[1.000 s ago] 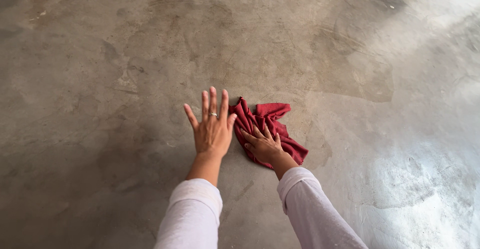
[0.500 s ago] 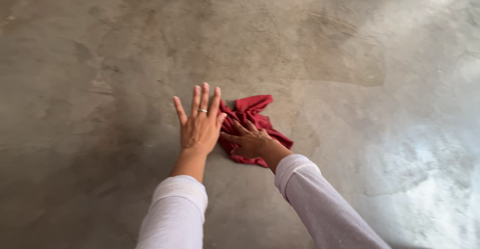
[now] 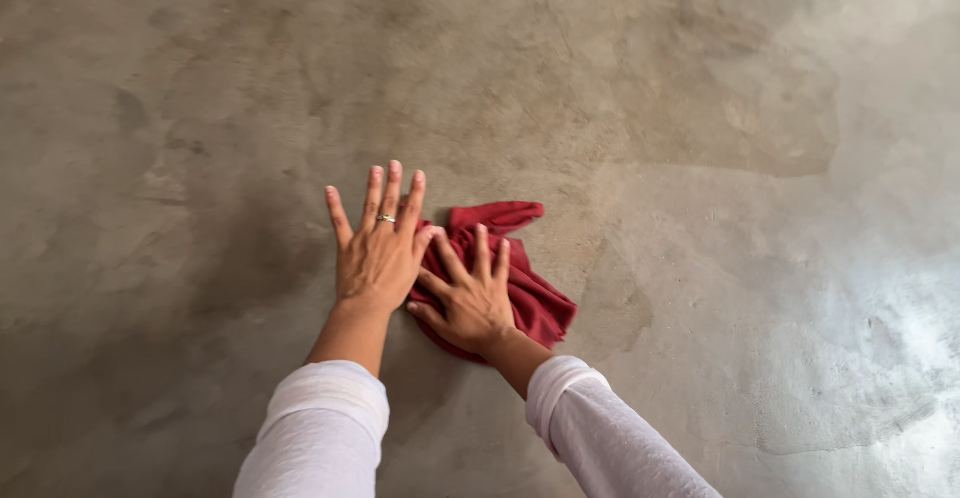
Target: The person wipes a concrete floor with a red cloth, moving across the surface and along the base of a white wall. They periodically dip the cloth into an orange bucket of water, wring it out, and resume wiping.
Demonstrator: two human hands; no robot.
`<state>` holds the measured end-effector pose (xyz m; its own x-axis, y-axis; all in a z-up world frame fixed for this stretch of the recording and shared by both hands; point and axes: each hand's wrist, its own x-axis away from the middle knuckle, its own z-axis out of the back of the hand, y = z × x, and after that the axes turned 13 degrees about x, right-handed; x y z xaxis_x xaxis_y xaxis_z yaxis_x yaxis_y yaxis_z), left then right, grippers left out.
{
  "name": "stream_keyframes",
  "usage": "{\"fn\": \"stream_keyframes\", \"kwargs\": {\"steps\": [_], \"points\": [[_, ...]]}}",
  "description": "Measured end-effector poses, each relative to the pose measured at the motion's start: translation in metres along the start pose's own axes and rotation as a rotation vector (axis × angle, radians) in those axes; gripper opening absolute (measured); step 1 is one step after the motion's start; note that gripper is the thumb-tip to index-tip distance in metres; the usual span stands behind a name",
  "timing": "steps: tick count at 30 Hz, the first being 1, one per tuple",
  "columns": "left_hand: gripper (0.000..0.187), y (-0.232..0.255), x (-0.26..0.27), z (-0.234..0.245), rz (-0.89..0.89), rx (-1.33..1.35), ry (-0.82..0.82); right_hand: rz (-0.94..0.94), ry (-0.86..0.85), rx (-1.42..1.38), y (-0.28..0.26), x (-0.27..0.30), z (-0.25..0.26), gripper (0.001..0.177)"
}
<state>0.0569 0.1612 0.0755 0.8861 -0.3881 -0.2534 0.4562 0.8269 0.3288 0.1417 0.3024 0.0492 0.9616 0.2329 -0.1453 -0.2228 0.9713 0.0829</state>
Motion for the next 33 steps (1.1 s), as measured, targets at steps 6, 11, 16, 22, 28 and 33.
{"fn": "stream_keyframes", "kwargs": {"steps": [6,11,16,22,28,33], "points": [[0.071,0.03,-0.027,-0.044,-0.022,0.011,-0.038,0.015,-0.033,-0.032,0.043,-0.026,-0.045,0.065],[0.072,0.069,-0.045,-0.074,-0.031,-0.002,-0.094,-0.101,0.174,0.07,0.107,-0.042,-0.06,0.062],[0.071,0.112,-0.057,-0.092,-0.07,0.017,-0.086,-0.273,0.077,-0.016,0.181,-0.034,-0.049,0.055],[0.071,0.168,-0.076,-0.12,-0.104,0.002,-0.111,-0.374,0.143,0.02,0.265,-0.015,-0.061,0.052],[0.071,0.228,-0.081,-0.14,-0.159,0.007,-0.141,-0.516,0.115,0.049,0.342,0.018,-0.068,0.051],[0.069,0.254,-0.095,-0.14,-0.175,-0.047,-0.142,-0.592,0.087,0.036,0.378,0.041,-0.068,0.051]]}}
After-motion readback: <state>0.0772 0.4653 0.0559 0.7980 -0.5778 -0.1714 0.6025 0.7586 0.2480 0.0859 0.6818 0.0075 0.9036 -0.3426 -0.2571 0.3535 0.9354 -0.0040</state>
